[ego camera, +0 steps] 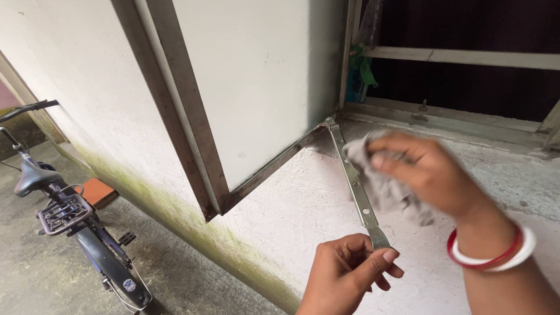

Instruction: The person wipes the metal window frame and sill with a white cloth, moving along horizontal and vertical bars and the bottom ledge. The person also wipes a metal hinge attached to the window frame.

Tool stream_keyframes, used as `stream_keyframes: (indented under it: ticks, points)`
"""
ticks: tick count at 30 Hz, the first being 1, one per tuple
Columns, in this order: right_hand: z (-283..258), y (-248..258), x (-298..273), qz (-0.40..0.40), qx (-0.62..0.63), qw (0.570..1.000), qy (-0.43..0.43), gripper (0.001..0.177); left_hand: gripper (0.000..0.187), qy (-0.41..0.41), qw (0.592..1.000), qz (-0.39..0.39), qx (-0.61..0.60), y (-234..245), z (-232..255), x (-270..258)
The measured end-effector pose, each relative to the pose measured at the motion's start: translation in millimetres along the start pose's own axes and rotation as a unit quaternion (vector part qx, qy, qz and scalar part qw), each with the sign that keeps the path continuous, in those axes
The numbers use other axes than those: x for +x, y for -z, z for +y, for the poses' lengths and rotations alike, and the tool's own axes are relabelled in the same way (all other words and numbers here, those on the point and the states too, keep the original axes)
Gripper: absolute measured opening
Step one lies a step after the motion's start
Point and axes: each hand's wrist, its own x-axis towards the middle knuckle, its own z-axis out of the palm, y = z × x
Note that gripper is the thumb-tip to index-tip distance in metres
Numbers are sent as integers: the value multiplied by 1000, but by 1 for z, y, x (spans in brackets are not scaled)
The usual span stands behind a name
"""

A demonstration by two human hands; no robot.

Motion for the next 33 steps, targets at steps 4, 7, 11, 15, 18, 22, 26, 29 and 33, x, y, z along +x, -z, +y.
stream_keyframes:
  ticks: [4, 7, 11, 15, 18, 22, 26, 29, 33]
  points:
    - [-3, 16, 33, 92, 45, 990, 95, 18, 26, 26, 999, 13, 34, -1, 5, 0]
    - [19, -10, 63, 141, -9, 989, -50, 19, 24, 31, 998, 21, 42, -2, 3, 0]
    - [52, -49, 67, 148, -136, 973, 115, 25, 25, 4, 1000, 9, 3, -1, -2, 1]
    - [59, -53, 41, 147, 8, 989, 7, 29, 24, -8, 1000, 0, -1, 1, -4, -3]
    - [51, -53, 11, 136, -9, 991, -7, 29, 23, -7, 1000, 5, 9, 0, -2, -3]
    - [51, -42, 18, 138, -36, 989, -34, 31, 25, -24, 999, 5, 31, 1, 0, -3]
    - [57, -37, 60, 119, -16, 988, 102, 29, 26, -22, 999, 23, 25, -2, -2, -3]
    - [58, -37, 43, 120, -3, 993, 2, 28, 24, -21, 999, 30, 9, 0, -2, -3]
    - [64, -43, 0, 105, 22, 994, 18, 27, 22, -18, 999, 30, 13, 2, -3, -2]
